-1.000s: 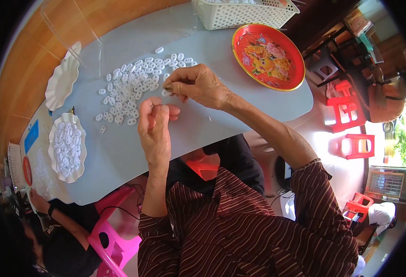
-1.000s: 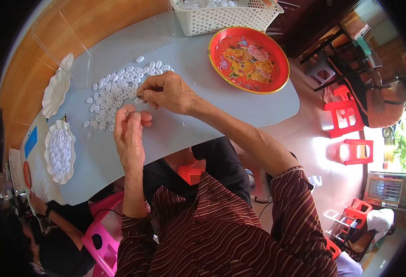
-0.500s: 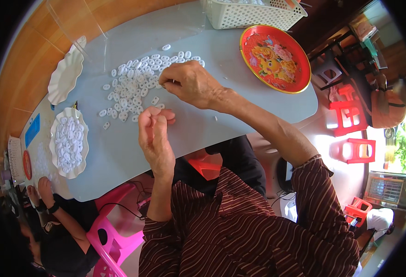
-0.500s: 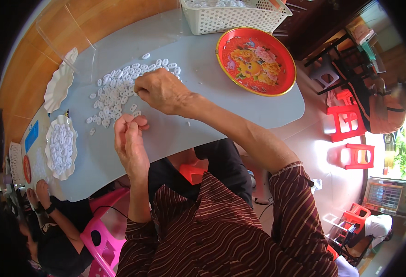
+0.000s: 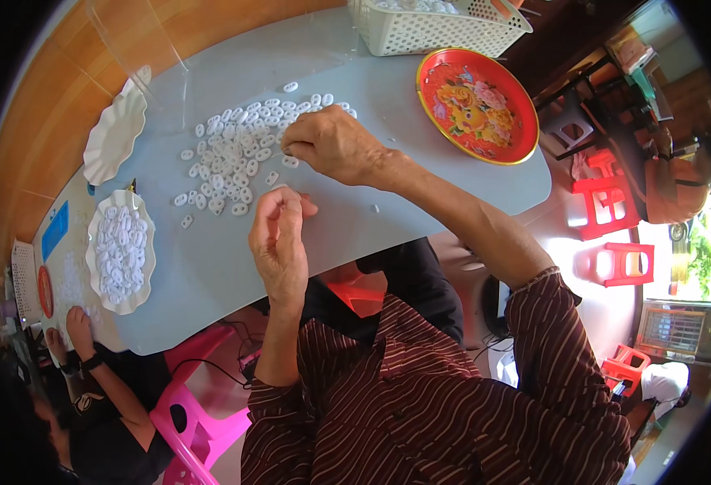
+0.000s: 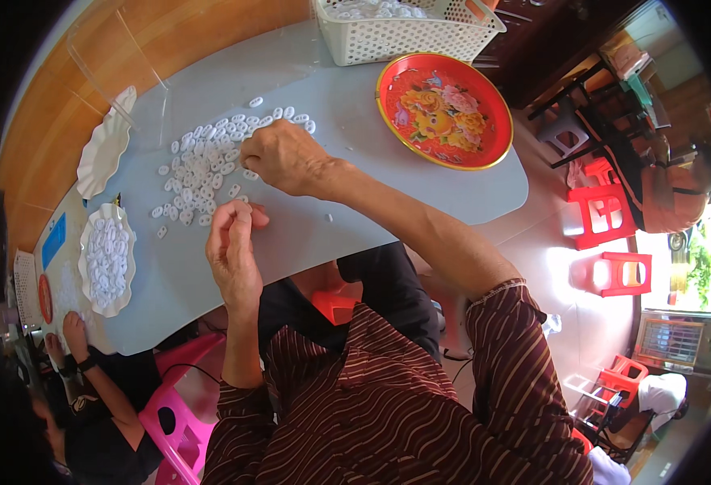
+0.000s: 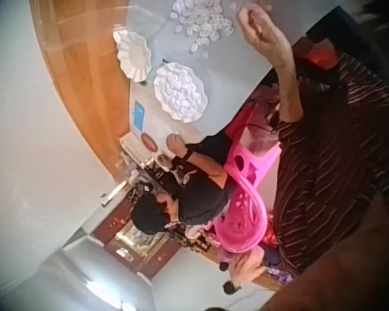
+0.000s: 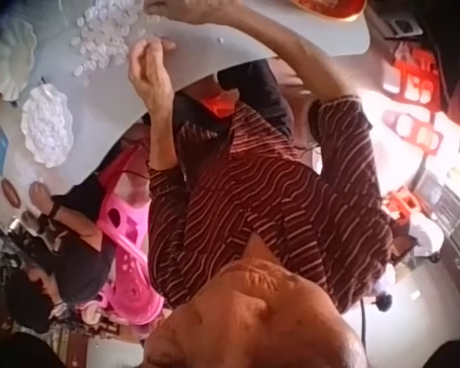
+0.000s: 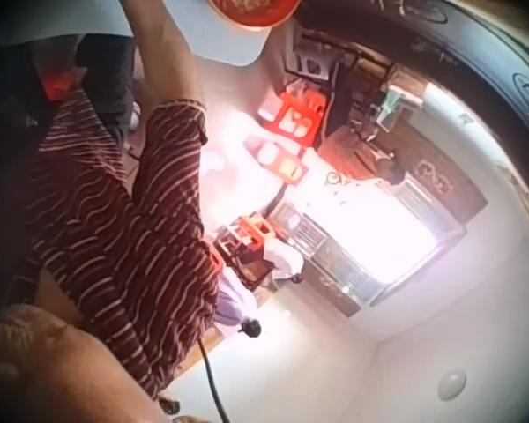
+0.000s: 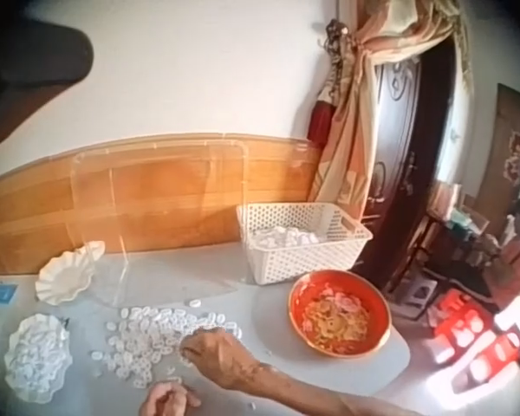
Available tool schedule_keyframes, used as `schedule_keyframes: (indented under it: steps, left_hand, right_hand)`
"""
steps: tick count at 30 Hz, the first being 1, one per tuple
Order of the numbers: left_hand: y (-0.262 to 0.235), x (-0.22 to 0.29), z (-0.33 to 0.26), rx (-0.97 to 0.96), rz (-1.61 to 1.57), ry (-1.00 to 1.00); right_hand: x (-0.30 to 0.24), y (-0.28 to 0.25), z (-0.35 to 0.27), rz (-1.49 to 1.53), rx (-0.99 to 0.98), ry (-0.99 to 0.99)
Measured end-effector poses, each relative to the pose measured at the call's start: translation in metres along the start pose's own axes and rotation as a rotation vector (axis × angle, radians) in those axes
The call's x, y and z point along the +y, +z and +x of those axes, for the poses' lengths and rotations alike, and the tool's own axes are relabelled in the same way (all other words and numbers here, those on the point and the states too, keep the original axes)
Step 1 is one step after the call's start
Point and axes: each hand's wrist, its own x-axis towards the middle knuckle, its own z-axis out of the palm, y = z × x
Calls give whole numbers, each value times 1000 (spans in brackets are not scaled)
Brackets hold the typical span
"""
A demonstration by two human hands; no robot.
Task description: Manually snapping together small white plastic hardware components on a table.
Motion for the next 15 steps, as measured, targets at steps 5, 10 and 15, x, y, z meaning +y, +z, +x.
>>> schedule_keyframes:
  steps: [5, 10, 15]
  left_hand:
    - [1, -3, 6, 4, -83, -61]
    - [18, 11, 14, -16, 252, -15]
    - [29, 3, 15, -107, 250, 26]
  right_hand:
    - [-13, -18, -20, 539, -42, 295]
    - [-19, -21, -45, 567, 120, 243]
    - [-27, -23, -68, 266, 277, 8]
